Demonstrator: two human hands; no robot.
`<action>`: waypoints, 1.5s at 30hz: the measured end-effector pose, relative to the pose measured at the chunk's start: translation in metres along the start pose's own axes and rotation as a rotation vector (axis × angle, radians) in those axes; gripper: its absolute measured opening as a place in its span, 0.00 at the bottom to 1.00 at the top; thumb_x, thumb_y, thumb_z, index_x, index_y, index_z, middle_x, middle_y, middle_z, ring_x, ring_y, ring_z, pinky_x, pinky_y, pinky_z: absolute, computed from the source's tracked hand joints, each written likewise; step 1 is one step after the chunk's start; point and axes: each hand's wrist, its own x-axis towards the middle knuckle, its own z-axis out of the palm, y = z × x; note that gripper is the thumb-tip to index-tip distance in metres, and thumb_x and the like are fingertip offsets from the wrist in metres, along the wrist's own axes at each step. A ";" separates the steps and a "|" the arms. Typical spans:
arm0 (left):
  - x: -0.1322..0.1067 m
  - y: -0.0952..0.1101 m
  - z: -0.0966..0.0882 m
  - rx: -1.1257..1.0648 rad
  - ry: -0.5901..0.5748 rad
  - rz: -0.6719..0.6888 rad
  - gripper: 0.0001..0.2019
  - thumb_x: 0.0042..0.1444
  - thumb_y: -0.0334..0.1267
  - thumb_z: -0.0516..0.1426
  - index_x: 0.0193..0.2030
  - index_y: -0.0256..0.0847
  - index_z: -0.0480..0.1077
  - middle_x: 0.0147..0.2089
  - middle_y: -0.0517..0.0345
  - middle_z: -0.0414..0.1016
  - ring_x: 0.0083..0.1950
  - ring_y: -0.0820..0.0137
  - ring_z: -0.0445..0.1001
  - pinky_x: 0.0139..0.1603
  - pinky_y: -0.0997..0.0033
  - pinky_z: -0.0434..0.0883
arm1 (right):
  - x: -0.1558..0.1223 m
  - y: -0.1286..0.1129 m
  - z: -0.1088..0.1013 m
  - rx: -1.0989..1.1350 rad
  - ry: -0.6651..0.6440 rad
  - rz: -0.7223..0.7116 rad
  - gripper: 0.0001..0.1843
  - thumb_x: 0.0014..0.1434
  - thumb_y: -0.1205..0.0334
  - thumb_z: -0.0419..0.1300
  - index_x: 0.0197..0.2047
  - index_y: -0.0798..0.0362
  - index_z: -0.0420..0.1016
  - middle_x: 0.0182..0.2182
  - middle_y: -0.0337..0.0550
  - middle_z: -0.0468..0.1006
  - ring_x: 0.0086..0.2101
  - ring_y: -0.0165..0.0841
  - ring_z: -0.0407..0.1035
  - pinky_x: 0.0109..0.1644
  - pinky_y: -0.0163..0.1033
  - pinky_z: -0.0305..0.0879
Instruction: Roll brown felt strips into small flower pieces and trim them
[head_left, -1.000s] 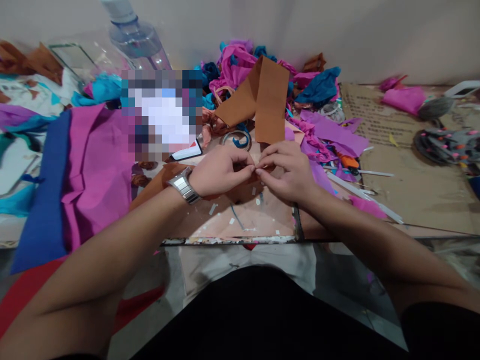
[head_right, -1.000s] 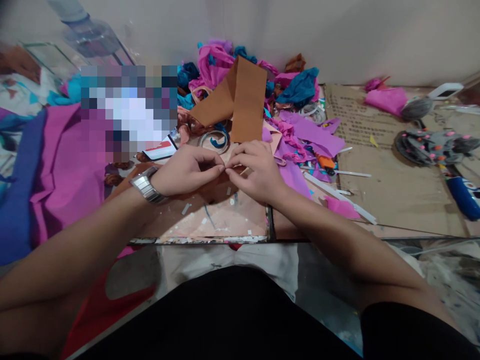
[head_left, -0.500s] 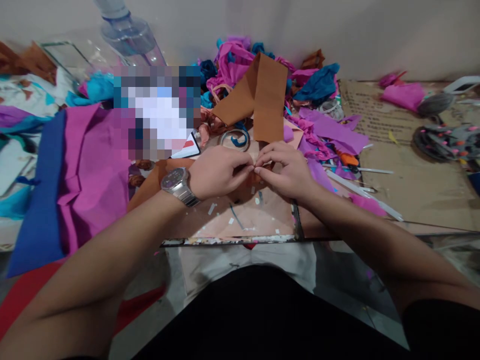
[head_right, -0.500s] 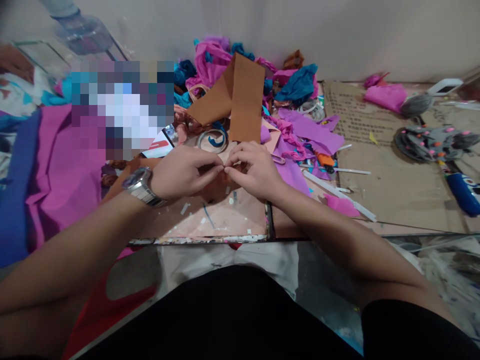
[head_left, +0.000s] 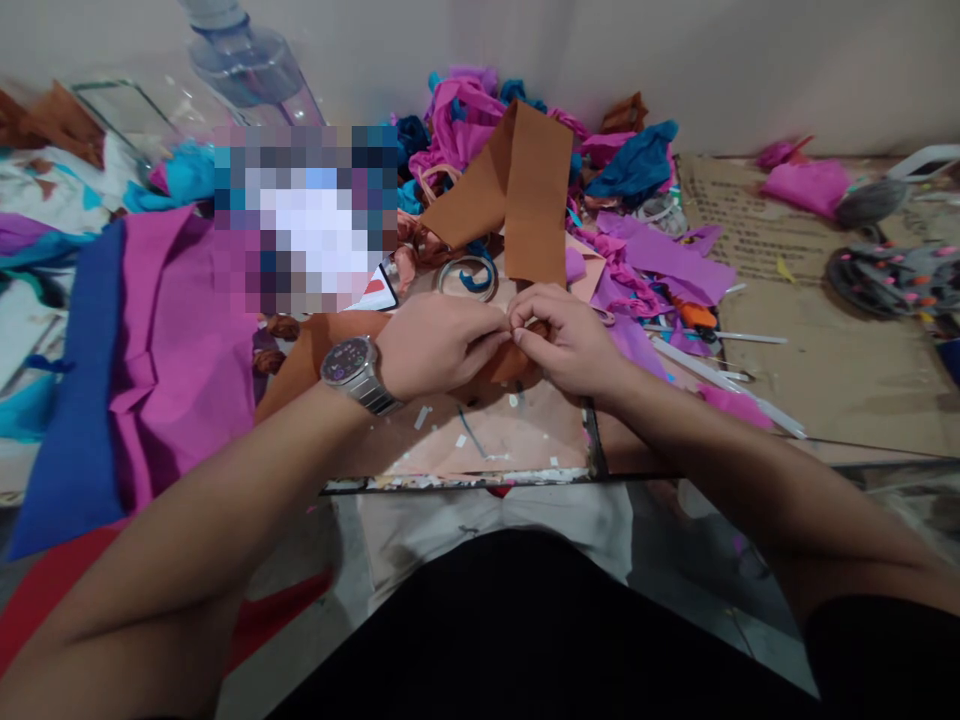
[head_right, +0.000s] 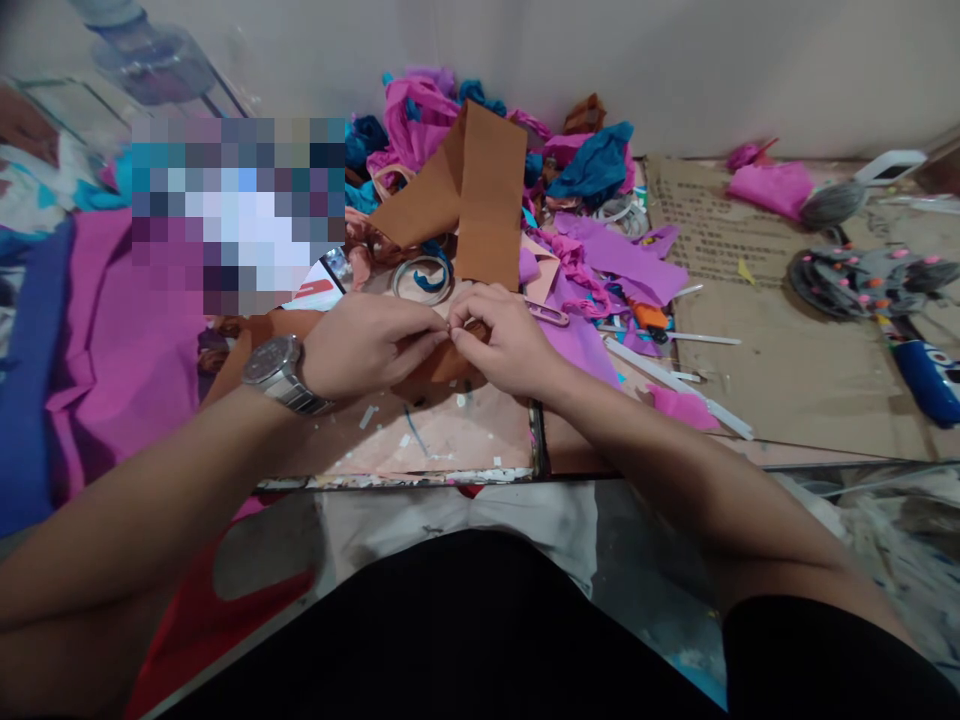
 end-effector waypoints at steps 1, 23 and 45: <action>0.000 0.000 0.000 -0.008 0.006 -0.001 0.16 0.72 0.42 0.51 0.43 0.41 0.80 0.38 0.52 0.84 0.36 0.65 0.77 0.35 0.64 0.61 | 0.000 0.000 0.000 -0.007 -0.003 -0.009 0.05 0.62 0.66 0.59 0.34 0.49 0.73 0.39 0.43 0.83 0.42 0.38 0.75 0.52 0.48 0.66; 0.001 -0.013 -0.020 -0.335 -0.121 -0.116 0.14 0.66 0.43 0.56 0.39 0.40 0.82 0.34 0.57 0.83 0.30 0.71 0.73 0.39 0.68 0.66 | -0.001 0.000 -0.006 -0.019 0.039 -0.041 0.05 0.64 0.63 0.59 0.34 0.49 0.72 0.39 0.44 0.83 0.42 0.38 0.75 0.51 0.47 0.66; -0.001 -0.023 -0.024 -0.420 -0.222 -0.107 0.15 0.65 0.46 0.58 0.37 0.39 0.82 0.30 0.58 0.80 0.30 0.71 0.72 0.35 0.70 0.64 | -0.005 -0.011 -0.009 -0.149 -0.067 0.021 0.07 0.66 0.59 0.60 0.44 0.50 0.76 0.43 0.46 0.83 0.46 0.43 0.73 0.52 0.50 0.58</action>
